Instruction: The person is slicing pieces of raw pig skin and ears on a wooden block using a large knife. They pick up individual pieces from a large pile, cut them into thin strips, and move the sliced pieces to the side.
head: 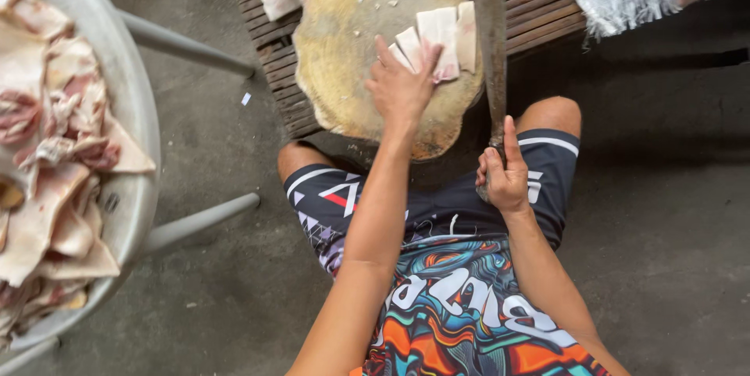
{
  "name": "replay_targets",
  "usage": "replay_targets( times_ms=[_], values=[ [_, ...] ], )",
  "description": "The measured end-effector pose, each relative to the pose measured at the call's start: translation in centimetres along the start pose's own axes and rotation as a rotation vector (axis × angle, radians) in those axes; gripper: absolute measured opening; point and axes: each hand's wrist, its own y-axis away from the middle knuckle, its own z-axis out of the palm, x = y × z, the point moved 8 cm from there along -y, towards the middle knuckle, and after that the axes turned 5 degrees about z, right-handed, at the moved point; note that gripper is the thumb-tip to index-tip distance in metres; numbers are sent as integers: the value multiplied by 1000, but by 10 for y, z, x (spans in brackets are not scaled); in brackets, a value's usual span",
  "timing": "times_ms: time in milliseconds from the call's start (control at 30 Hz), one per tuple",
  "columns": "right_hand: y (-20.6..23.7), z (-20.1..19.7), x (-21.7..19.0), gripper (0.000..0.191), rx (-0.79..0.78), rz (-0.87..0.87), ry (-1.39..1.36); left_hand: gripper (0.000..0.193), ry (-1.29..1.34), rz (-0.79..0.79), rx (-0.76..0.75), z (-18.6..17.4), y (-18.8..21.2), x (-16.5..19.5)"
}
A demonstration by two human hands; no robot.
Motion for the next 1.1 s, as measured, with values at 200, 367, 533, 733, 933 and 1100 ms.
replay_targets(
  times_ms=[200, 367, 533, 733, 933, 1100],
  values=[
    [2, -34, 6, 72, 80, -59, -171, 121, -450, 6, -141, 25, -4, 73],
    [-5, -33, 8, 71, 74, -44, -197, 92, -306, 69, -84, 21, -27, 55],
    [-24, -8, 14, 72, 3, 44, -229, 52, -214, 158, -34, 21, -49, 34],
    [-59, 15, 13, 72, -92, 205, -278, 50, -171, 239, -142, 16, -64, 29],
    [-68, 18, -16, 73, -93, 433, -390, 45, 457, -273, -446, 11, -60, 7],
    [-74, -3, -71, 73, -16, 579, -397, 47, 651, -219, -292, -4, -68, 72]
  ],
)
